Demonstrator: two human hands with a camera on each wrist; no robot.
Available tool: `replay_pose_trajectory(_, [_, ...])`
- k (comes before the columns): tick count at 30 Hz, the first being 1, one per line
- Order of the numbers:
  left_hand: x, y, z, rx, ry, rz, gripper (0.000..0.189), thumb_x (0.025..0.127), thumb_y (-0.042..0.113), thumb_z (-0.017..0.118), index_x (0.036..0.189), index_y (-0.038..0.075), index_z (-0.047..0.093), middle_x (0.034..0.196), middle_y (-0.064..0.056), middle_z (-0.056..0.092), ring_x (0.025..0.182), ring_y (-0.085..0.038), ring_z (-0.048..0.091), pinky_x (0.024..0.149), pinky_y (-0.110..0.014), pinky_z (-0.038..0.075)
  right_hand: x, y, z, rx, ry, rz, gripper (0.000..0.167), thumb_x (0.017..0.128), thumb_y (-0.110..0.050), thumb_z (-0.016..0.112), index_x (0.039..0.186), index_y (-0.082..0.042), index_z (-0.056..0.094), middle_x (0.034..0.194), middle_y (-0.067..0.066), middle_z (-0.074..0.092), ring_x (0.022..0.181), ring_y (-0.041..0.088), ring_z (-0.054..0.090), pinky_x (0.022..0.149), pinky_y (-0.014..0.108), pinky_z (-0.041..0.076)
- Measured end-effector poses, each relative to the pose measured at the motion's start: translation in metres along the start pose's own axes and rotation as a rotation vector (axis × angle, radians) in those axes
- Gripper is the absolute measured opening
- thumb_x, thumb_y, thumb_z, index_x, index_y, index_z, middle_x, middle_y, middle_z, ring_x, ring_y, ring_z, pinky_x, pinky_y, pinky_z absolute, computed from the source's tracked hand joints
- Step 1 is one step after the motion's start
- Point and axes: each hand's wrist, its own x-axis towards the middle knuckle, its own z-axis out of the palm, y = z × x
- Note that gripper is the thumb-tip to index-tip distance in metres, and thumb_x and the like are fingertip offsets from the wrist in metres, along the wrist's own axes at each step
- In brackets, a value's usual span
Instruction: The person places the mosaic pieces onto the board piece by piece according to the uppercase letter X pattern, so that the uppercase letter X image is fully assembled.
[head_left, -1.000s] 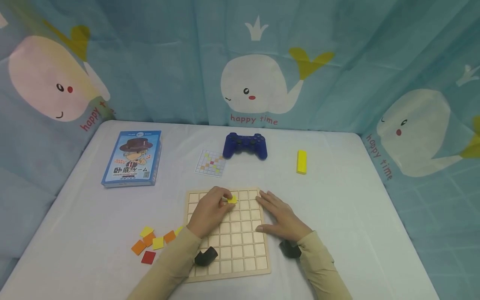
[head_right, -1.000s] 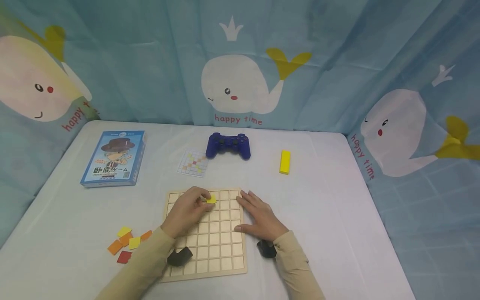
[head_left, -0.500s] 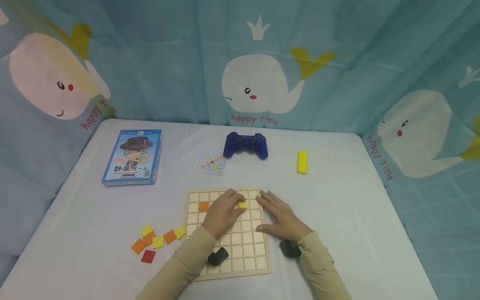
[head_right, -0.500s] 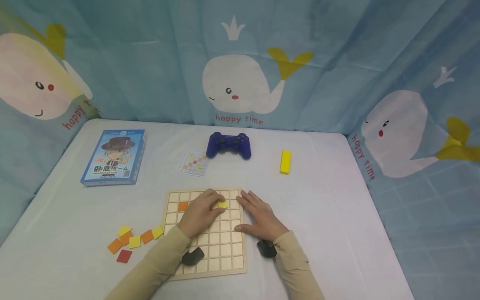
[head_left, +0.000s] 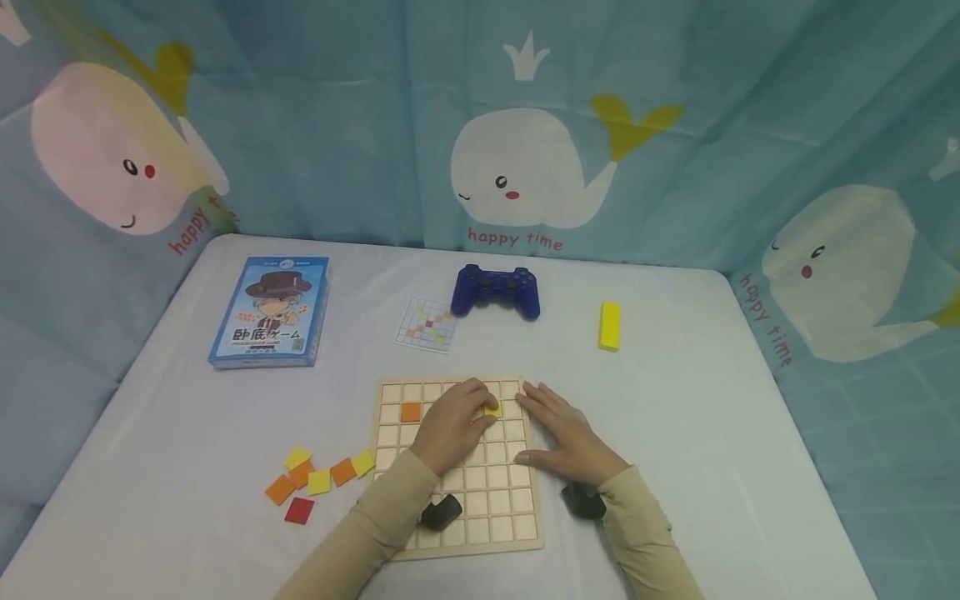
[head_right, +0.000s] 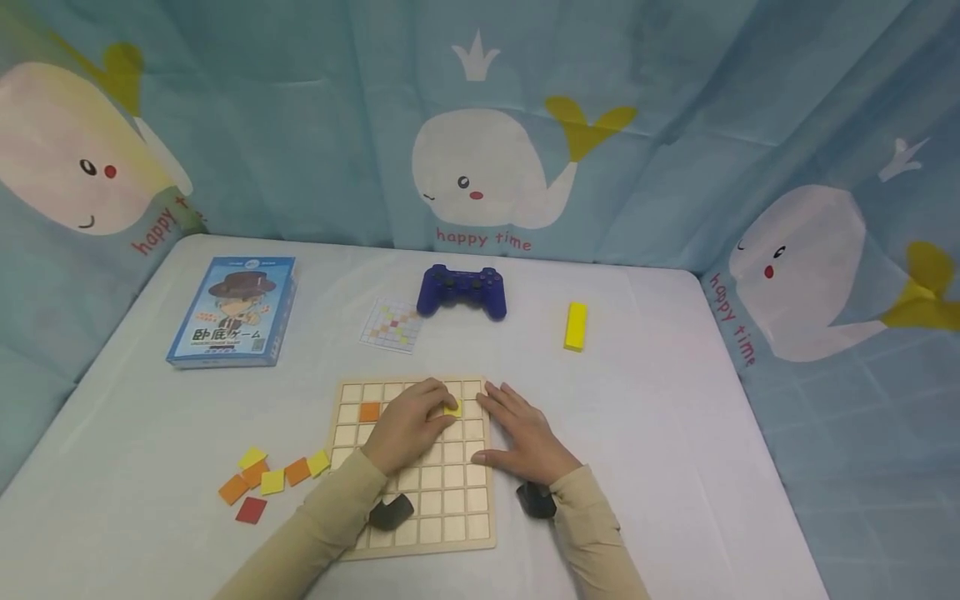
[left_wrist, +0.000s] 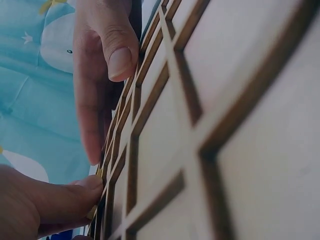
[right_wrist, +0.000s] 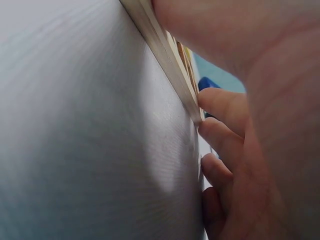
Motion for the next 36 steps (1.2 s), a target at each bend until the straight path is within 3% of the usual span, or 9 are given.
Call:
replay_pose_trajectory(16, [0.001, 0.002, -0.003, 0.004, -0.001, 0.003, 0.01, 0.084, 0.015, 0.074, 0.094, 0.014, 0.072, 0.099, 0.006, 0.063, 0.093, -0.013, 0.061, 0.082, -0.03, 0.053, 0.001, 0.002, 0.0, 0.009, -0.017, 0.013, 0.084, 0.08, -0.049, 0.072, 0.149, -0.018, 0.036, 0.157, 0.001, 0.026, 0.145, 0.031, 0.019, 0.109, 0.062, 0.025])
replay_pose_trajectory(29, [0.002, 0.003, -0.006, 0.033, -0.015, 0.049, 0.011, 0.088, 0.013, 0.069, 0.098, 0.013, 0.072, 0.101, 0.005, 0.066, 0.099, -0.015, 0.061, 0.089, -0.031, 0.051, 0.001, 0.001, -0.002, 0.023, -0.014, 0.011, 0.083, 0.08, -0.046, 0.073, 0.148, -0.016, 0.036, 0.157, 0.003, 0.027, 0.145, 0.031, 0.018, 0.109, 0.062, 0.024])
replay_pose_trajectory(33, [-0.007, 0.007, -0.02, 0.063, -0.031, 0.073, 0.013, 0.091, 0.014, 0.065, 0.102, 0.012, 0.071, 0.107, 0.003, 0.067, 0.102, -0.017, 0.06, 0.091, -0.033, 0.05, 0.0, 0.0, -0.002, 0.032, -0.006, 0.019, 0.084, 0.079, -0.046, 0.074, 0.148, -0.016, 0.036, 0.157, 0.004, 0.027, 0.145, 0.032, 0.019, 0.109, 0.062, 0.024])
replay_pose_trajectory(36, [-0.027, 0.007, -0.035, 0.071, -0.001, 0.062, 0.015, 0.09, 0.014, 0.066, 0.104, 0.012, 0.07, 0.109, 0.001, 0.065, 0.101, -0.017, 0.059, 0.088, -0.034, 0.051, 0.0, -0.001, -0.001, 0.039, -0.01, 0.026, 0.085, 0.079, -0.048, 0.074, 0.148, -0.016, 0.036, 0.157, 0.004, 0.027, 0.145, 0.032, 0.019, 0.109, 0.063, 0.023])
